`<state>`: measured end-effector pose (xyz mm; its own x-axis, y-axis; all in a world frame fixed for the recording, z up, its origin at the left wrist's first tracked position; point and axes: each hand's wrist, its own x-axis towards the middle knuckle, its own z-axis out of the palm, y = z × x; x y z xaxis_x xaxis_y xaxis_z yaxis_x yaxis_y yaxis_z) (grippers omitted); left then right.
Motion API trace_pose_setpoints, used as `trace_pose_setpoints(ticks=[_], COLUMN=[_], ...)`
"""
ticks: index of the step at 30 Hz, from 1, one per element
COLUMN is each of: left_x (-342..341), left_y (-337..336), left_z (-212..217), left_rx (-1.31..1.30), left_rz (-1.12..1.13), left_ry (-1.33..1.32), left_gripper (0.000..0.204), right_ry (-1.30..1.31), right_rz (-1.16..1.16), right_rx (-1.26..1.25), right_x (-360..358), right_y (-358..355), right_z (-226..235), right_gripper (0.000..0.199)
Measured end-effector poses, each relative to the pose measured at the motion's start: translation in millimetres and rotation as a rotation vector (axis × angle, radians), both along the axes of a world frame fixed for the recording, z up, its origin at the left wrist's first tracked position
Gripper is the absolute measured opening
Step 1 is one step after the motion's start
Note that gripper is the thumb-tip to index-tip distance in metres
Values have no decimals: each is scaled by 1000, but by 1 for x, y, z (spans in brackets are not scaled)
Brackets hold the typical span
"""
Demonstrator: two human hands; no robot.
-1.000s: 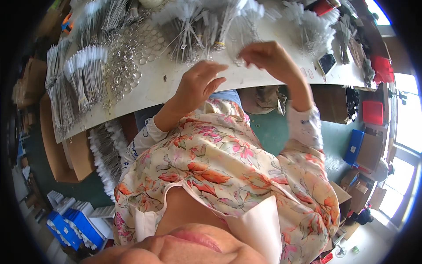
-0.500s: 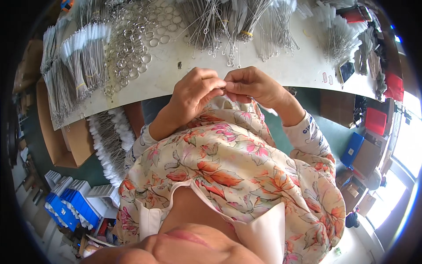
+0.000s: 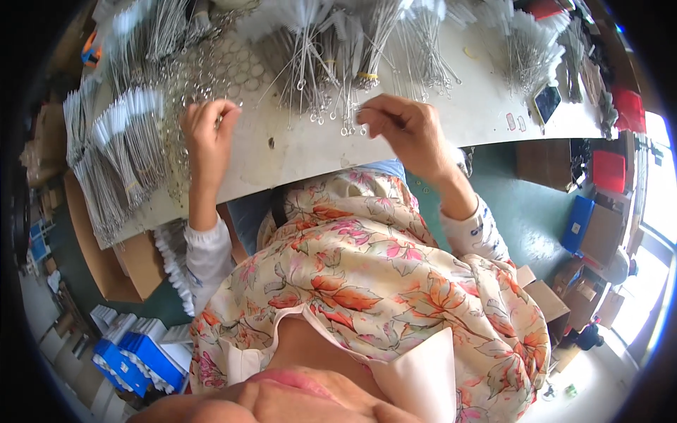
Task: Assembling small metal components onto white brush-like wire items at a factory workstation.
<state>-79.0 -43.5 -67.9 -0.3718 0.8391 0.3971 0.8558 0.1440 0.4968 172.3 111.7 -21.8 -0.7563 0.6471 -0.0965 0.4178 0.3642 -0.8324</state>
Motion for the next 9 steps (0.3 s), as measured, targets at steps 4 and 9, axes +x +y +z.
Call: trace_pose_setpoints(ticks=[4, 9], left_x=[53, 86], left_y=[5, 28], left_z=[31, 23], left_rx=[486, 465], left_rz=[-316, -570], left_ry=[-1584, -2128], left_gripper=[16, 25], right_ry=[378, 582], right_rz=[172, 151], right_rx=[-89, -14], right_x=[-26, -48], right_y=[-26, -35], right_z=[28, 28], right_gripper=[7, 6])
